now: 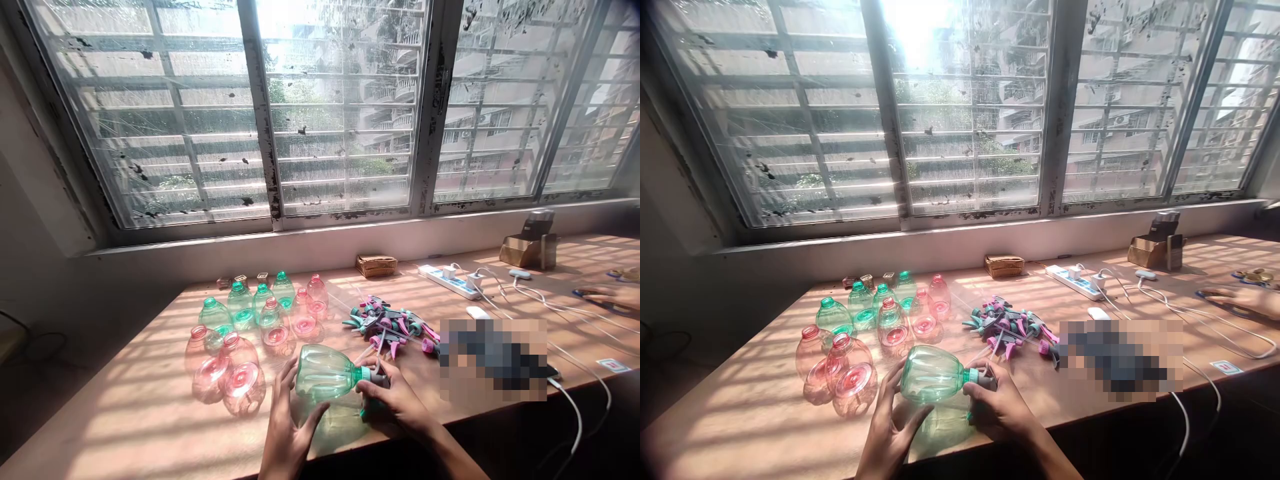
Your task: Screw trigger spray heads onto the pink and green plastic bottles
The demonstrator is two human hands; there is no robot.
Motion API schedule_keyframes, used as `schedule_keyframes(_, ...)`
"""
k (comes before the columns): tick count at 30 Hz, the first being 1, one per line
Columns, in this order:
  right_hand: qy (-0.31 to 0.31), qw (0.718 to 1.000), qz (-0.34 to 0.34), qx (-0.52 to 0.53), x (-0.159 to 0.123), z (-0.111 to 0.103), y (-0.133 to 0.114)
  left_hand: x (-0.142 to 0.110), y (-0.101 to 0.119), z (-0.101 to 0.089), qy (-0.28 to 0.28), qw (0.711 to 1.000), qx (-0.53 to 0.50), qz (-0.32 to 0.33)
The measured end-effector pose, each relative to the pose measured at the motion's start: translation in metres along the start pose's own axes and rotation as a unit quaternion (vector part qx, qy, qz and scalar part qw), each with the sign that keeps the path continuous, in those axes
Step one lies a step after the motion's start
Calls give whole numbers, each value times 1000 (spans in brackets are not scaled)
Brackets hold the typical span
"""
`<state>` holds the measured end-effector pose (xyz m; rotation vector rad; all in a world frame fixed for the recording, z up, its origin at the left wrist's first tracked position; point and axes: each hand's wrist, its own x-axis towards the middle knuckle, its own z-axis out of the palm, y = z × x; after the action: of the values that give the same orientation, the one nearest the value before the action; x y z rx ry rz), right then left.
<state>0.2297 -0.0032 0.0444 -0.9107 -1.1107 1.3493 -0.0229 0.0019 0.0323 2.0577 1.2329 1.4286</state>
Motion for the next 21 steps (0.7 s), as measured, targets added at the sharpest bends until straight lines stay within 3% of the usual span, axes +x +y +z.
schedule_keyframes(11, -11, 1000, -1, 11, 3, -4, 8, -1, -17, 3, 10, 999, 1, 32)
schedule_keyframes(21, -9, 999, -22, -26, 0, -2, 0, -4, -17, 2, 8, 999, -32, -4)
